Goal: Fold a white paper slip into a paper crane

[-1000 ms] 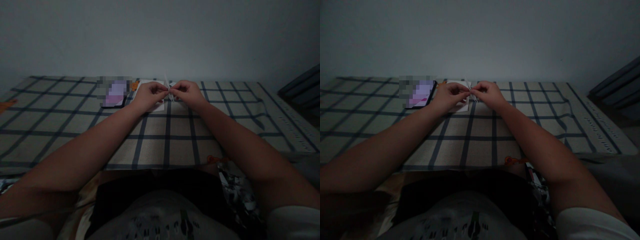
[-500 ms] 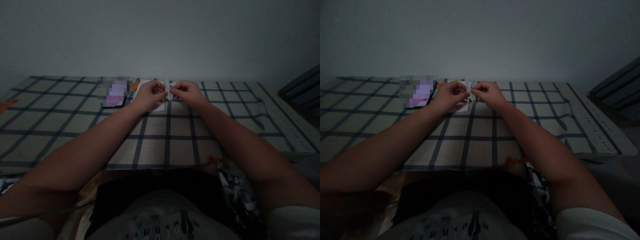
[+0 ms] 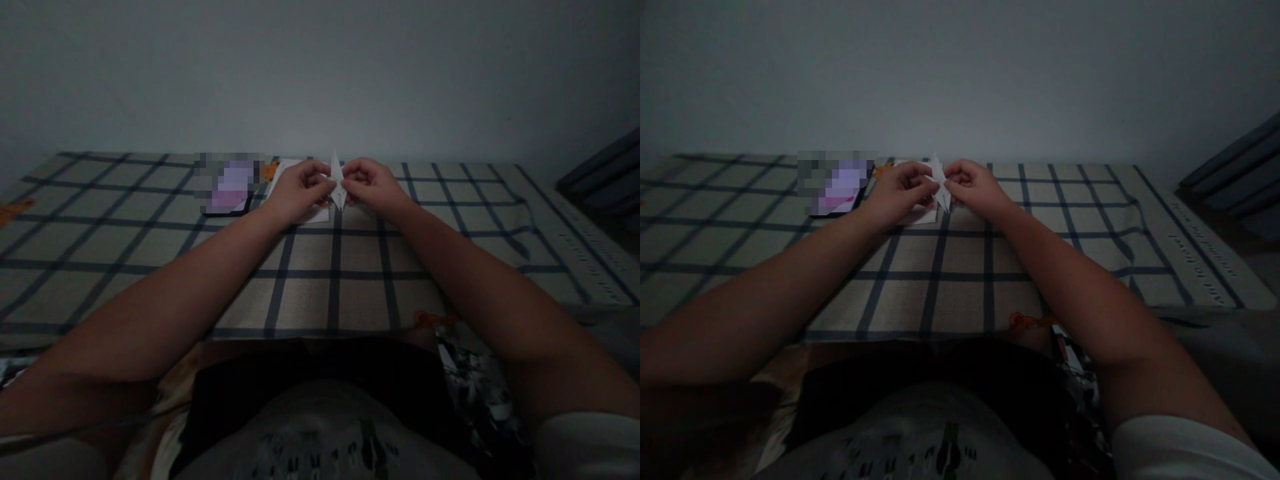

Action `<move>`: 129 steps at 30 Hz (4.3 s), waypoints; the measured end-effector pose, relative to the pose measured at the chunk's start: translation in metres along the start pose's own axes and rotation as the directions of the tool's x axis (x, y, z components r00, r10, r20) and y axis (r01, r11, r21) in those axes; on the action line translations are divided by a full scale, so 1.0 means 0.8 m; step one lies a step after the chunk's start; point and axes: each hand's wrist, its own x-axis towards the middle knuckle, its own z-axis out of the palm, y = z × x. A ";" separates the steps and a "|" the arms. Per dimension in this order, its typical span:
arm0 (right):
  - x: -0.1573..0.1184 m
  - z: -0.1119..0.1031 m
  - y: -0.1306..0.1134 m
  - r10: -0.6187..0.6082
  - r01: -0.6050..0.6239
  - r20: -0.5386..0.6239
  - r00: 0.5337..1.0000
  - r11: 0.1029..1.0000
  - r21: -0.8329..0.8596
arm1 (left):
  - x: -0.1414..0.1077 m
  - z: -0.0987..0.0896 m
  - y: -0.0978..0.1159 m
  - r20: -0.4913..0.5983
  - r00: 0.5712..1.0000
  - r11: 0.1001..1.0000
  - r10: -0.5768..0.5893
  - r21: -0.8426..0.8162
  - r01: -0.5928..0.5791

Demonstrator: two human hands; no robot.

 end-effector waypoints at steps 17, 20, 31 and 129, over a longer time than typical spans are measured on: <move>-0.002 0.005 -0.006 0.048 -0.051 0.035 0.998 0.995 0.090 | -0.001 0.000 0.007 -0.045 0.999 0.999 0.015 0.030 -0.014; -0.002 0.006 -0.005 0.047 -0.052 0.049 0.998 0.992 0.116 | -0.001 0.000 0.006 -0.039 0.999 1.000 0.011 -0.006 -0.011; -0.001 0.006 -0.008 0.047 -0.050 0.027 0.999 0.990 0.135 | -0.004 0.001 0.013 0.006 0.997 0.991 -0.081 -0.109 0.081; 0.001 -0.011 0.001 -0.357 0.309 -0.032 0.934 0.847 -0.432 | -0.007 0.000 0.013 -0.081 0.991 0.982 -0.104 -0.167 0.090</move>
